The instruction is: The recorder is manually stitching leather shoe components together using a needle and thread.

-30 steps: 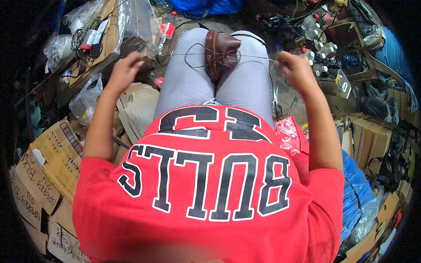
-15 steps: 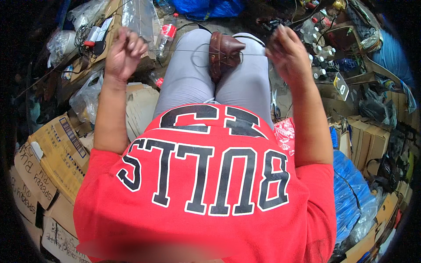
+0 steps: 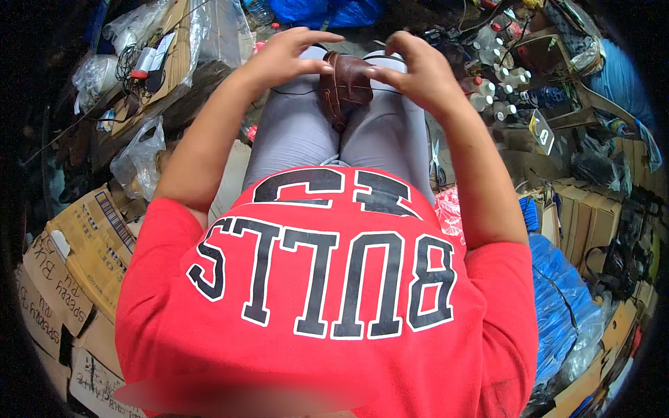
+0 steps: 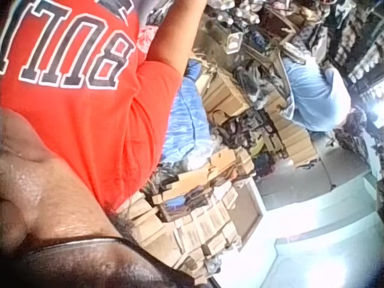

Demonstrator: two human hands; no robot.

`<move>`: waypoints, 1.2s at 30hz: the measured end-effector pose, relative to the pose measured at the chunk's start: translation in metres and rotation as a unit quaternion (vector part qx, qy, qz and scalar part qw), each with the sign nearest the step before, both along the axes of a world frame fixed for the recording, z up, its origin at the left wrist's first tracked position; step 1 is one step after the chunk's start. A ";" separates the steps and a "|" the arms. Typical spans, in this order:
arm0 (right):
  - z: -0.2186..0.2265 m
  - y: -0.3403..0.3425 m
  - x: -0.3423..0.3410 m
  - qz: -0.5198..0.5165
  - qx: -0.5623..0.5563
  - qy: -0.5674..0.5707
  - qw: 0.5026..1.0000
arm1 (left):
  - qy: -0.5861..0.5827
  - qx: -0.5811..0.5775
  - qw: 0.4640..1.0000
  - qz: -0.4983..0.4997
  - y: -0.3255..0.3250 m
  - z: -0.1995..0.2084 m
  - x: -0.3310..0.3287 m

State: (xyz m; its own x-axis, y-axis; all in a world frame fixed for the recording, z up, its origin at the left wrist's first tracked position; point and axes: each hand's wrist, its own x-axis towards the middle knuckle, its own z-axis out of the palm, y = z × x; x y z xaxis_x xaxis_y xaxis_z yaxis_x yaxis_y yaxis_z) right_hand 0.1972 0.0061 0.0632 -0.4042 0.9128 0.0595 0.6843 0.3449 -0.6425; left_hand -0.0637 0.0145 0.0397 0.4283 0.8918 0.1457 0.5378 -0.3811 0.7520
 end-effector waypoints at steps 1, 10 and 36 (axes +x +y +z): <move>0.002 0.002 -0.007 0.012 0.038 -0.059 0.997 | 0.066 0.005 0.997 -0.028 0.008 -0.001 0.008; -0.030 -0.009 0.018 -0.032 0.031 0.029 0.999 | 0.056 -0.143 0.985 -0.082 0.045 -0.039 0.035; -0.002 -0.028 0.009 -0.002 -0.050 0.001 0.999 | -0.024 -0.187 0.979 -0.080 0.039 -0.037 0.034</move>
